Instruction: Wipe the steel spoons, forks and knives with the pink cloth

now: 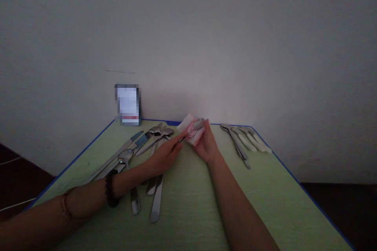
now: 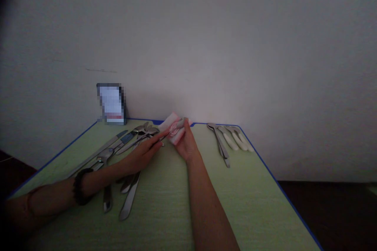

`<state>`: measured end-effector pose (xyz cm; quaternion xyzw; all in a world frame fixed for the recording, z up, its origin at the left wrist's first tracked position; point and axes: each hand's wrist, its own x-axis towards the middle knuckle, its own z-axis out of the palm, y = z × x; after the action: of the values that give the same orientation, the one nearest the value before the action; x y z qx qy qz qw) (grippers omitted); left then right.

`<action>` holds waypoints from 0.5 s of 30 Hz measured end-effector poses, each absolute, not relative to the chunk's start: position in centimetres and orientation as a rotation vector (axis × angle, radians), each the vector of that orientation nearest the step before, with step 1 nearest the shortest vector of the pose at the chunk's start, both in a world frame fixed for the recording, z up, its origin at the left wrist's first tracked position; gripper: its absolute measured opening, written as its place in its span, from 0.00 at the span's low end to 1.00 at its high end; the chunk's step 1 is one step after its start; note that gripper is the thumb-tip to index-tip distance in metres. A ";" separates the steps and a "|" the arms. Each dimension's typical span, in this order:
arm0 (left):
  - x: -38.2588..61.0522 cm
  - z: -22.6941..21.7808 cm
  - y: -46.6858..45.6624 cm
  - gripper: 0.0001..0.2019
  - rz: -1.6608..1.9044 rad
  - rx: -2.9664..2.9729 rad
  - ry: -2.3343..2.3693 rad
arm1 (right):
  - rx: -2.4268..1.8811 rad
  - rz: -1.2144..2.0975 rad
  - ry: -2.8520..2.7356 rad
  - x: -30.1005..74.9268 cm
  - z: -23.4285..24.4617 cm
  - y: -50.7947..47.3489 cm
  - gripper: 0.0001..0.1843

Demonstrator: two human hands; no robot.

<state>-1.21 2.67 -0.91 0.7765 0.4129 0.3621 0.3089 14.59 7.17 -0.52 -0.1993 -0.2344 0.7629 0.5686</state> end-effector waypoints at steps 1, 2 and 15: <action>-1.2 -1.0 2.7 0.26 0.966 2.055 1.087 | -0.471 1.787 -0.583 14.4 -0.7 7.1 0.16; -1.2 -1.1 2.7 0.26 0.973 2.054 1.087 | -0.481 1.784 -0.616 14.3 -0.9 7.1 0.13; -1.3 -1.1 2.7 0.24 1.106 1.845 1.190 | -0.536 1.797 -0.467 14.4 -0.9 7.5 0.11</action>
<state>-1.34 2.71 -1.08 0.7071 0.4560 0.4240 0.3352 14.44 7.47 -0.89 -0.2281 -0.1990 0.7650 0.5685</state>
